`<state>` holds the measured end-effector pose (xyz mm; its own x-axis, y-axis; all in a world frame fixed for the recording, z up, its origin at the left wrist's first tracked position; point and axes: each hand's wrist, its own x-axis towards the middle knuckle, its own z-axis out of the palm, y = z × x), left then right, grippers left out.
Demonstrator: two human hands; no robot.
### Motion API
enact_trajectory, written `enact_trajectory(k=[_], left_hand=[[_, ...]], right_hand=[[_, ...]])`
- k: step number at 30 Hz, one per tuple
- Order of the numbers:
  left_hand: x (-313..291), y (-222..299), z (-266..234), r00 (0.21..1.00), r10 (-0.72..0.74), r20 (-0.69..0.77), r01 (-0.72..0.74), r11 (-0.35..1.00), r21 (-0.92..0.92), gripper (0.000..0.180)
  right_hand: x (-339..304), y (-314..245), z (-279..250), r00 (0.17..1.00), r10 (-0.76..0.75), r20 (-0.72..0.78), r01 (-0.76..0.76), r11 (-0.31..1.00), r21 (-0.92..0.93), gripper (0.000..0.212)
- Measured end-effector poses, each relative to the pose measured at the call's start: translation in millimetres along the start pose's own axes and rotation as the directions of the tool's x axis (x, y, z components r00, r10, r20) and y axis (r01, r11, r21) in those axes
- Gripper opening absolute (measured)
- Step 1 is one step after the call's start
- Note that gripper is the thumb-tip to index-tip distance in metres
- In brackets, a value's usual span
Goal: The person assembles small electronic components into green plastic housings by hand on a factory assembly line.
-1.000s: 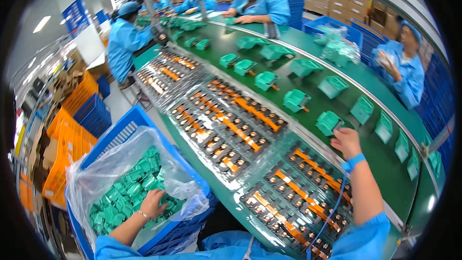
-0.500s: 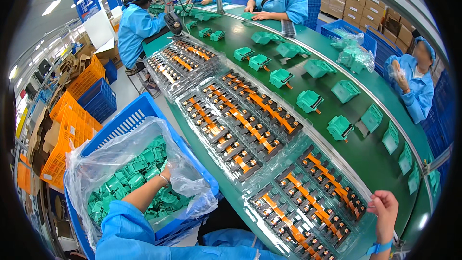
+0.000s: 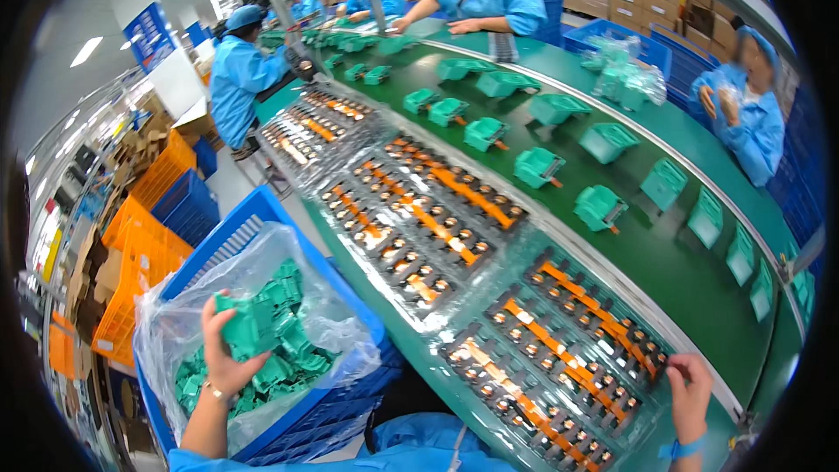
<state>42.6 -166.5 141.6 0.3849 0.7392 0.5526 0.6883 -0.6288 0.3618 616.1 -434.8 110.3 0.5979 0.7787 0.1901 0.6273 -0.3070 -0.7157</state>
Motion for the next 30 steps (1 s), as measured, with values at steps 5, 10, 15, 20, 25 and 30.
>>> enact_trajectory(k=[5, 10, 15, 20, 25, 30], left_hand=[[51, 94, 45, 0.987, -0.041, 0.156, 0.151, 0.576, -0.803, 0.089], [81, 173, 82, 0.82, 0.036, 0.571, 0.569, -0.161, -0.806, 0.093], [100, 199, 176, 0.556, 0.577, 0.598, 0.795, -0.16, -0.585, 0.083], [88, 223, 202, 0.422, 0.587, 0.691, 0.873, -0.057, -0.485, 0.06], [85, 235, 197, 0.566, 0.48, 0.671, 0.647, 0.246, -0.722, 0.084], [84, 221, 209, 0.516, 0.416, 0.749, 0.704, 0.291, -0.648, 0.08]], right_hand=[[15, 3, 6, 0.982, -0.188, 0.014, 0.187, 0.963, -0.195, 0.011], [5, 7, 0, 0.978, -0.209, 0.011, 0.206, 0.95, -0.235, 0.013], [-17, 18, -2, 0.962, -0.272, -0.028, 0.256, 0.931, -0.26, 0.014], [6, 17, 7, 0.927, -0.346, 0.143, 0.373, 0.809, -0.455, 0.02], [17, 23, 3, 0.871, -0.483, 0.086, 0.48, 0.802, -0.355, 0.019], [5, -26, 6, 0.993, -0.121, -0.015, 0.122, 0.986, 0.111, 0.019]])
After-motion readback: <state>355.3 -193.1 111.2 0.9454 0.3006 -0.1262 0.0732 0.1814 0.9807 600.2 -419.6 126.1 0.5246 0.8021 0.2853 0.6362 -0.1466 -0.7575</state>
